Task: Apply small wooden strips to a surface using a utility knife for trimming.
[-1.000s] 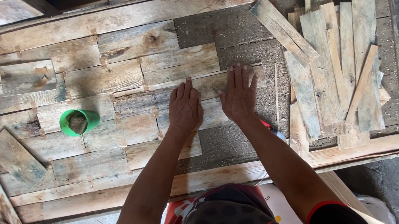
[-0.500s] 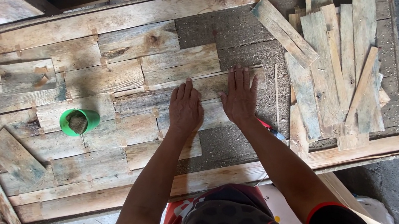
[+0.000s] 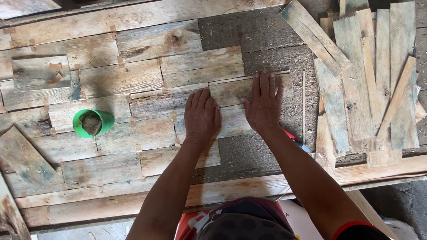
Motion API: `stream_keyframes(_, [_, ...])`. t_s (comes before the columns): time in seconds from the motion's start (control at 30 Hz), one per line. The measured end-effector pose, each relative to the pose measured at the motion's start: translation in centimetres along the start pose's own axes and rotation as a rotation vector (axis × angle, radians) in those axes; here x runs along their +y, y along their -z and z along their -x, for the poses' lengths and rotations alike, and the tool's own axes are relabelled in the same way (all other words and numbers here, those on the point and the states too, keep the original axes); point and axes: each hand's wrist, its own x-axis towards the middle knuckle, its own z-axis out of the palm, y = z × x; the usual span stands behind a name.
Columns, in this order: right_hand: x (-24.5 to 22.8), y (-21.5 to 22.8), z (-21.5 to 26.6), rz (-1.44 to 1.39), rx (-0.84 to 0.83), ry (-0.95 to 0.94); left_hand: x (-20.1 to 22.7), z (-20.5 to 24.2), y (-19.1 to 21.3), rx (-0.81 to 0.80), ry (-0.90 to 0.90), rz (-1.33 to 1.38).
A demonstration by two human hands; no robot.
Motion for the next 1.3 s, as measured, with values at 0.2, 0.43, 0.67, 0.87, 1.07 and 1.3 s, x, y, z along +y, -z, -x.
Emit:
stream_keyframes(0.2, [0.3, -1.1, -0.2, -0.001, -0.004, -0.011, -0.1, -0.6, 1.0, -0.086, 0.122, -0.137])
stream_keyframes(0.43, [0.2, -1.0, -0.3, 0.011, -0.036, -0.028, -0.6, -0.5, 0.6, -0.207, 0.166, -0.145])
stream_keyframes(0.67, [0.3, -1.2, -0.4, 0.018, -0.046, -0.026, -0.4, -0.6, 1.1, -0.24, 0.166, -0.182])
stream_keyframes(0.87, [0.1, -0.7, -0.3, 0.052, -0.086, -0.046, -0.7, -0.5, 1.0, -0.242, 0.149, -0.194])
stream_keyframes(1.07, [0.5, 0.0, 0.1, 0.069, -0.028, -0.029, -0.7, 0.3, 1.2, -0.135, 0.166, -0.123])
stream_keyframes(1.3, [2.6, 5.3, 5.1, -0.157, 0.094, -0.127, -1.0, 7.6, 1.7, 0.084, 0.278, -0.055])
